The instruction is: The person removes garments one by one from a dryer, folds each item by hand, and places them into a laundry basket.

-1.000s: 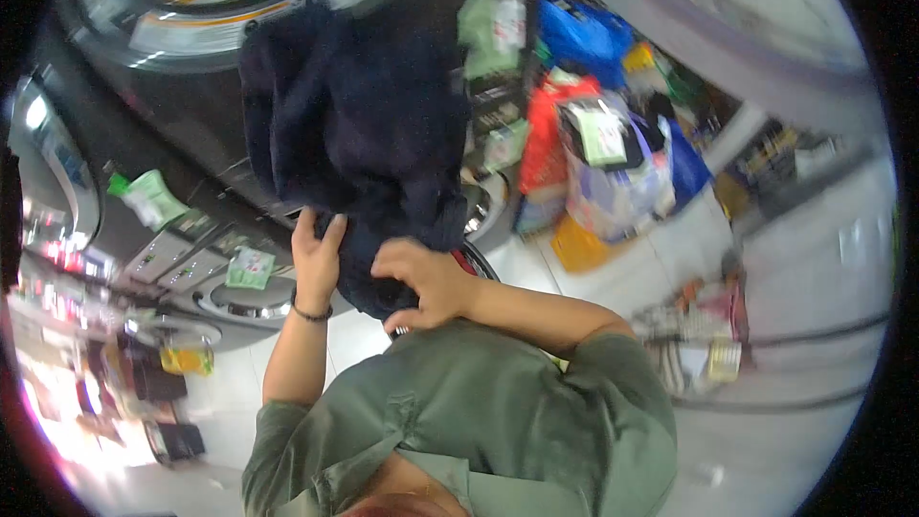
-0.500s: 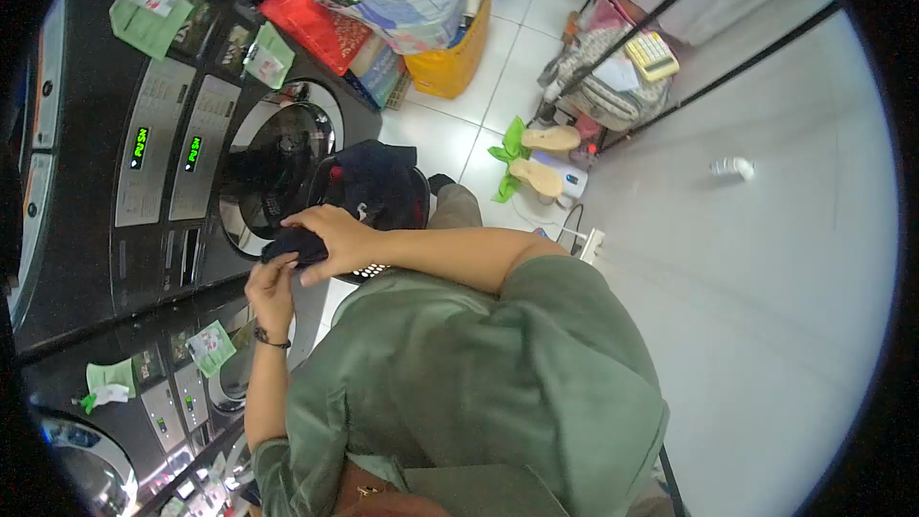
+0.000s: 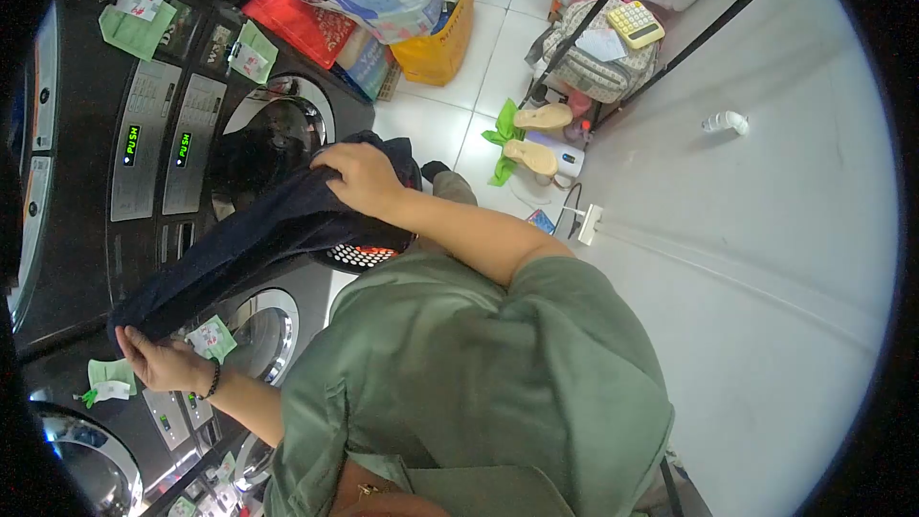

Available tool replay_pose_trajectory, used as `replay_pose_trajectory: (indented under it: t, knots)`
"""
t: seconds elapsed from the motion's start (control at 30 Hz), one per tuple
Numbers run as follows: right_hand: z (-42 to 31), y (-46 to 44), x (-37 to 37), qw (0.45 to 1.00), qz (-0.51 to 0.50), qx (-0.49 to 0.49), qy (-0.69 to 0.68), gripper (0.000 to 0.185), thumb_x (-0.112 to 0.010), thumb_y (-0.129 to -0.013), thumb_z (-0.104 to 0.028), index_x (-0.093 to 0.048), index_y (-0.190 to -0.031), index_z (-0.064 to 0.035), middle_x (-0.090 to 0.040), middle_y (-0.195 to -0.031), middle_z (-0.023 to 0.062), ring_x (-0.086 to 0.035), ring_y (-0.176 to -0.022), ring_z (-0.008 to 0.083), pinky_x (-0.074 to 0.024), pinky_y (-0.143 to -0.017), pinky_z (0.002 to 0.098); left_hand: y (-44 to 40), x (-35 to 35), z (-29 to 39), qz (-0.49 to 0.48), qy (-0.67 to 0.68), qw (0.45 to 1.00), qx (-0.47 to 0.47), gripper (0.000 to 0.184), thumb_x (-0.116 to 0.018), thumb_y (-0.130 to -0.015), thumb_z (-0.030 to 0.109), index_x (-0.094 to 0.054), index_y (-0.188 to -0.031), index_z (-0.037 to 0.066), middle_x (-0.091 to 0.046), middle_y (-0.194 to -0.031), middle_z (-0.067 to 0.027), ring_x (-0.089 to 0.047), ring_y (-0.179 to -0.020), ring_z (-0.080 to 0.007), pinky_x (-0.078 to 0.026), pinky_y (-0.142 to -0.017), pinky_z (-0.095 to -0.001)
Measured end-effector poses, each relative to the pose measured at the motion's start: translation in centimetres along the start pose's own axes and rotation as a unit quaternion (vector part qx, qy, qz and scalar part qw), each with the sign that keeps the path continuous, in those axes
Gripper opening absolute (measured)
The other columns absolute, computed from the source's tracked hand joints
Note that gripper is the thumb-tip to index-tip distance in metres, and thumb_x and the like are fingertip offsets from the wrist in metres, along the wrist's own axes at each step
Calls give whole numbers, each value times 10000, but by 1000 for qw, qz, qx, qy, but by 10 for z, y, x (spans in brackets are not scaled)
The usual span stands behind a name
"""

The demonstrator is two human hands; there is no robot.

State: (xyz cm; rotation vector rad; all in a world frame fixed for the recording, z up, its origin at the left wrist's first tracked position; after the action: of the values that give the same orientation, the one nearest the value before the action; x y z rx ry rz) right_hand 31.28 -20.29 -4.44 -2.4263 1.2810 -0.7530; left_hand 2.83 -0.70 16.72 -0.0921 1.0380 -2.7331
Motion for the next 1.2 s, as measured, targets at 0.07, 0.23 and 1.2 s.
replay_pose_trajectory:
  t: [0.07, 0.23, 1.2]
  knots:
    - [-17, -13, 16, 998, 35, 44, -30, 427, -675, -654, -75, -604, -1074, -81, -620, -1017, 131, -592, -953, 319, -459, -852, 388, -4, 12, 8, 31, 10, 999, -15, 226, -666, -885, 101, -669, -1056, -47, -673, -1044, -108, -615, -870, -140, -508, -773, -234]
    - [-62, -8, 20, 982, 31, 181, -29, 609, -759, -655, -249, -528, -1203, -119, -596, -1072, 115, -572, -972, 277, -384, -901, 399, -12, 34, 23, 97, 27, 995, 18, 219, -639, -898, 95, -652, -1083, -20, -658, -1066, -144, -629, -888, -207, -540, -794, -293]
    - [-23, -146, 157, 904, -384, -96, -161, 358, -664, -740, -181, -659, -1068, -36, -697, -949, 134, -678, -864, 292, -529, -816, 402, -88, 185, -29, 59, 169, 982, 55, 392, -519, -938, 285, -493, -1189, -15, -573, -1169, -155, -575, -1021, -268, -482, -939, -390]
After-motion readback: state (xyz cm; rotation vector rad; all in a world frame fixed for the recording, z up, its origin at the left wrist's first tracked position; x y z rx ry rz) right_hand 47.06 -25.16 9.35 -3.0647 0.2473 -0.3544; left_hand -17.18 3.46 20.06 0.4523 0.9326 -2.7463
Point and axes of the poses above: each hand's wrist, its own y-axis away from the middle knuckle, its own x-axis out of the back of the hand, z = x × y, the point moved 5 cm from there along -y, towards the middle knuckle
